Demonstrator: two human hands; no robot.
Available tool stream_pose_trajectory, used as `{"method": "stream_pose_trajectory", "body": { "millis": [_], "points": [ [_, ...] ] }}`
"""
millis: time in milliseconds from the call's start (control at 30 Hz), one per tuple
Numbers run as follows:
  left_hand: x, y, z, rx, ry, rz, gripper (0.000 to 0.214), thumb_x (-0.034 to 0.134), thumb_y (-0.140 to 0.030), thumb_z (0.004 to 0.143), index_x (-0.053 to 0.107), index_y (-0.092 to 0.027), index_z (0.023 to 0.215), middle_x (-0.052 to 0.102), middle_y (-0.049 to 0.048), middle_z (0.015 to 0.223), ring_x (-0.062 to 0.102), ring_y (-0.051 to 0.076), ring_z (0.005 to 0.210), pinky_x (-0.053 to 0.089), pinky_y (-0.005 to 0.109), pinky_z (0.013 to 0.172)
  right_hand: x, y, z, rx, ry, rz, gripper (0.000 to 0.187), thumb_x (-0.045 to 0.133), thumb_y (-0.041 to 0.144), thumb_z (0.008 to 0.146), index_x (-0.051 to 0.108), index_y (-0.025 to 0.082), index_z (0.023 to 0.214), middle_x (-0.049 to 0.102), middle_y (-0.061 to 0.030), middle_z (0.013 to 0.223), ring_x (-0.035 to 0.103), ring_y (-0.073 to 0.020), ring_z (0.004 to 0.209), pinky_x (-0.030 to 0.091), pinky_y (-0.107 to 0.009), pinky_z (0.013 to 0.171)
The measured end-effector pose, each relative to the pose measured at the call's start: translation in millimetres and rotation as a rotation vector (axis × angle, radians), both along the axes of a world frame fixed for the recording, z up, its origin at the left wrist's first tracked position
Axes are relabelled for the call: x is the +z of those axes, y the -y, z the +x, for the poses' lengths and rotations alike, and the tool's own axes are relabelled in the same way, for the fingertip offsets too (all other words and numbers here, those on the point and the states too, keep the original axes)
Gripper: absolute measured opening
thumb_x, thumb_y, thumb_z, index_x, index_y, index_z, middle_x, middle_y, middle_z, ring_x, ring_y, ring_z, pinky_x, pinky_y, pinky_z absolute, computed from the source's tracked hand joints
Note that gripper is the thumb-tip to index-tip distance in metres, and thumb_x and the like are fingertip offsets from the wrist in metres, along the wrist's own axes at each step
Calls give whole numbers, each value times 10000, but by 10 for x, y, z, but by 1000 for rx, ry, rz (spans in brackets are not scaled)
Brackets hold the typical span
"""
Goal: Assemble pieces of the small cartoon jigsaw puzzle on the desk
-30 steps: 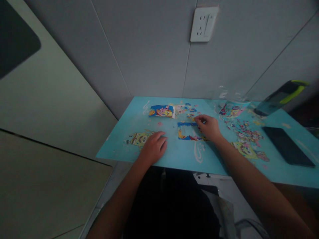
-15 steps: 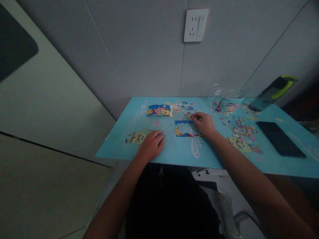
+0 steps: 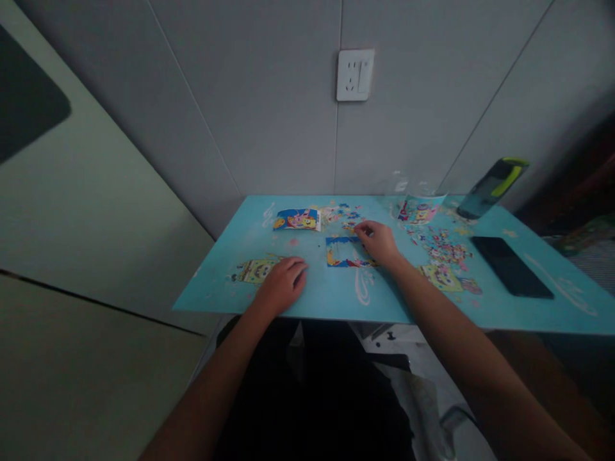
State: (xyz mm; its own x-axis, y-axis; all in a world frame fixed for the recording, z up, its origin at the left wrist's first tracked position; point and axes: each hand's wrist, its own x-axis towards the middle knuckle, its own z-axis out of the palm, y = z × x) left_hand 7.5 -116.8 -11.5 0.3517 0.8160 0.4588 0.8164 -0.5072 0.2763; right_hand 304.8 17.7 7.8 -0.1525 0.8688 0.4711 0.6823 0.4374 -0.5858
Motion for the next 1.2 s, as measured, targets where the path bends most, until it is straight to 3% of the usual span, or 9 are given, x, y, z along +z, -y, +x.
{"method": "stream_pose_trajectory", "body": {
  "millis": [667, 867, 1033, 1133, 1200],
  "points": [
    [61, 30, 76, 29, -165, 61, 267, 553, -158, 963, 668, -216, 1198, 655, 99, 1197, 628, 244, 1138, 527, 427, 1030, -72, -23, -28, 70, -31, 26, 244, 591, 311, 897, 788, 198, 988, 787, -89, 914, 693, -237, 778, 521, -362, 754],
    [151, 34, 101, 6, -281, 76, 205, 549, -169, 971, 652, -172, 1148, 648, 117, 1146, 622, 257, 1080, 530, 439, 982, -28, -13, -61, 82, -60, 33, 254, 592, 337, 911, 786, 190, 982, 790, -91, 913, 694, -232, 767, 517, -358, 747],
    [305, -118, 208, -72, -367, 83, 84, 572, -156, 946, 650, -169, 921, 646, 91, 944, 621, 251, 927, 520, 454, 932, -22, 23, -115, 100, -41, 15, 240, 597, 340, 922, 784, 198, 975, 794, -87, 903, 704, -235, 767, 528, -358, 737],
    [389, -296, 321, -112, -376, 92, 114, 553, -159, 960, 648, -169, 898, 633, 82, 902, 611, 253, 927, 469, 495, 999, -29, 38, -122, 111, -24, -5, 222, 597, 325, 927, 780, 211, 980, 795, -75, 918, 708, -232, 774, 531, -357, 751],
    [420, -432, 390, -139, -371, 93, 117, 555, -173, 961, 655, -168, 901, 637, 93, 919, 607, 263, 947, 478, 475, 953, -21, 46, -121, 117, -14, -19, 207, 600, 317, 926, 778, 222, 974, 796, -65, 931, 709, -232, 779, 531, -354, 748]
  ]
}}
